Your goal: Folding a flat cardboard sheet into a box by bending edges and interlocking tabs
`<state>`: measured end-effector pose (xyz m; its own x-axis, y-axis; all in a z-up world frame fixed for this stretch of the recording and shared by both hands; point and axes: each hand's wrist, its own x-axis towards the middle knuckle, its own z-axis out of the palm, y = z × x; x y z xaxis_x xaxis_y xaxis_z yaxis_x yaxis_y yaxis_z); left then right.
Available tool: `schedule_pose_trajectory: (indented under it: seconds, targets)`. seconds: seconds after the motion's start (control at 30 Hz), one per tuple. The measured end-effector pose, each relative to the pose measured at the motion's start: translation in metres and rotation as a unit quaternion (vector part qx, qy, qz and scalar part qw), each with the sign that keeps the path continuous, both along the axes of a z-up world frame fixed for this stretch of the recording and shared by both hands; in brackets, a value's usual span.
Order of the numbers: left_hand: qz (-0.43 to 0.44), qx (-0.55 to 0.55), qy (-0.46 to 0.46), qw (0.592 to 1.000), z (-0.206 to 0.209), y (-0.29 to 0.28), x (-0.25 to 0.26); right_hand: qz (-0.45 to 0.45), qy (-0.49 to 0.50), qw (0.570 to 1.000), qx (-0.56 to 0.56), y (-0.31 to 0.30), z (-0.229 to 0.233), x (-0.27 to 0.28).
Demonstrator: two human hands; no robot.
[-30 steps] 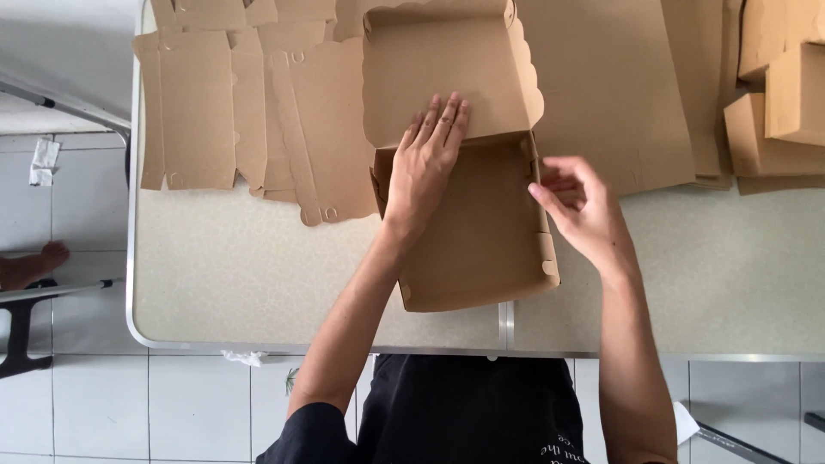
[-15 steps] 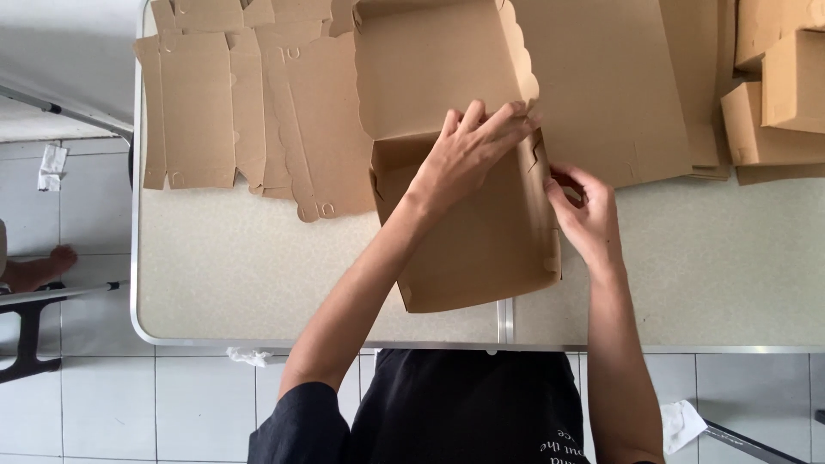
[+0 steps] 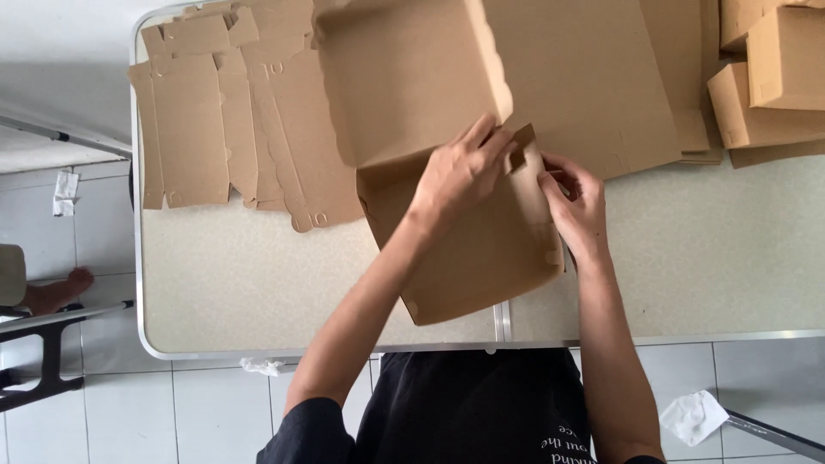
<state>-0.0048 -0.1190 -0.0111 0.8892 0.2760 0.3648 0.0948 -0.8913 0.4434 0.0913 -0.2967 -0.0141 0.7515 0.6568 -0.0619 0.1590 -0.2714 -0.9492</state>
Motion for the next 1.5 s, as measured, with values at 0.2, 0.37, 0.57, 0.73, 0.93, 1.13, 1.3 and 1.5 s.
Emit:
schedule_pose_trajectory:
  seconds: [0.2,0.37,0.57,0.73,0.93,1.13,1.3,1.5]
  targets:
    - [0.06,-0.25,0.033,0.966,-0.008,-0.045,-0.004,-0.002,0.021,1.0,0.012,0.002,-0.003,-0.011]
    - [0.103,-0.204,0.026,0.973,0.001,-0.053,0.008,-0.018,-0.004,0.999,0.042,0.015,0.025,-0.034]
    - [0.13,-0.117,-0.057,0.983,0.018,-0.036,0.018,-0.052,-0.066,0.992,0.09,0.02,0.02,-0.043]
    - [0.132,-0.316,-0.134,0.93,0.012,-0.053,0.0,-0.055,-0.025,0.991,0.116,0.02,-0.007,-0.044]
    - [0.159,-0.438,-0.149,0.872,0.007,-0.044,-0.007,-0.056,0.087,0.992,0.076,0.029,-0.002,-0.037]
    - [0.146,-0.435,-0.087,0.884,0.012,-0.032,-0.009,-0.008,0.008,0.998,-0.061,0.024,0.002,-0.018]
    - [0.094,-0.447,-0.05,0.888,-0.003,-0.026,-0.012,0.029,0.008,0.998,-0.049,0.024,0.031,-0.02]
    - [0.079,-0.445,-0.049,0.891,-0.01,-0.032,-0.009,0.039,-0.05,0.995,-0.082,0.019,0.01,-0.005]
